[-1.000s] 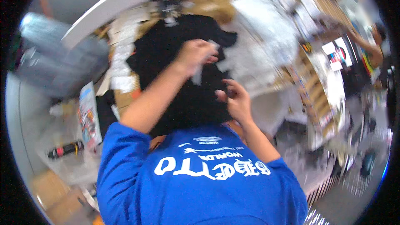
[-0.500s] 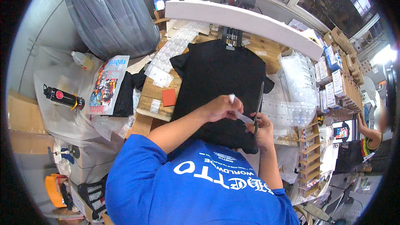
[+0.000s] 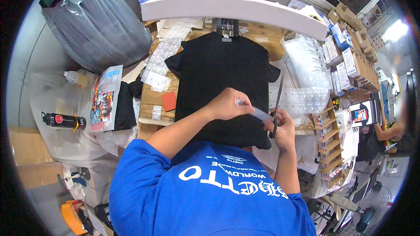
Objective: The person places a black t-shirt on a heat press, cuts a small label with scissors, and positions it on the shirt. They then place a larger printed graphic on the shirt, align it, and operate the heat press to transfer the design. The process is repeated for a second t-shirt.
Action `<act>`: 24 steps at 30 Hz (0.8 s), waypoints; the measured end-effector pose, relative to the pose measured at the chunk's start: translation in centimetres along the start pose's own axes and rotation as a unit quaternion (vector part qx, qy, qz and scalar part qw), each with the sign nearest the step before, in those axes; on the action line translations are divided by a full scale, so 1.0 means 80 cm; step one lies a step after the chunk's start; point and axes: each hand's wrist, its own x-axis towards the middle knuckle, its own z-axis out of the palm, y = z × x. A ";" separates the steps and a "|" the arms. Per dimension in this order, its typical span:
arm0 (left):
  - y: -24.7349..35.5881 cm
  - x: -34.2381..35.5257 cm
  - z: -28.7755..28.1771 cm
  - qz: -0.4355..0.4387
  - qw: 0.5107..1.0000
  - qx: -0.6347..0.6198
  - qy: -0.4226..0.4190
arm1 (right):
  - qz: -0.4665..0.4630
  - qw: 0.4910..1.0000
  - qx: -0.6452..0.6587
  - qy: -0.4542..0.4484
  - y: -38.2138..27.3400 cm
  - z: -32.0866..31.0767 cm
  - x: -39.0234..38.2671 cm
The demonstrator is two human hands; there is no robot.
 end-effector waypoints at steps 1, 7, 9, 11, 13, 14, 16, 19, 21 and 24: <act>0.000 0.005 0.000 -0.009 0.998 -0.054 0.024 | -0.045 0.999 0.025 0.014 0.005 0.002 -0.001; 0.020 0.031 -0.014 -0.054 0.917 -0.382 0.104 | 0.028 0.996 0.080 -0.015 0.029 0.029 -0.047; 0.029 0.032 -0.016 -0.049 0.917 -0.387 0.082 | -0.042 0.994 0.081 -0.064 0.031 0.036 -0.061; 0.036 0.032 -0.010 -0.049 0.924 -0.374 0.066 | -0.076 0.990 0.089 -0.083 0.031 0.042 -0.069; 0.039 0.034 -0.002 -0.033 0.934 -0.353 0.043 | -0.098 0.989 0.077 -0.085 0.030 0.045 -0.070; 0.039 0.036 0.002 -0.046 0.936 -0.347 0.038 | -0.096 0.987 0.098 -0.080 0.029 0.046 -0.069; 0.040 0.041 0.007 -0.041 0.936 -0.350 0.029 | -0.080 0.986 0.134 -0.065 0.029 0.046 -0.068; 0.044 0.050 0.003 -0.031 0.935 -0.348 0.058 | -0.078 0.986 0.147 -0.012 0.031 0.042 -0.072; 0.048 0.054 -0.004 -0.032 0.935 -0.344 0.079 | -0.077 0.989 0.111 -0.052 0.032 0.039 -0.074; 0.054 0.054 -0.007 -0.075 0.952 -0.295 0.043 | -0.084 0.989 0.092 -0.083 0.032 0.037 -0.073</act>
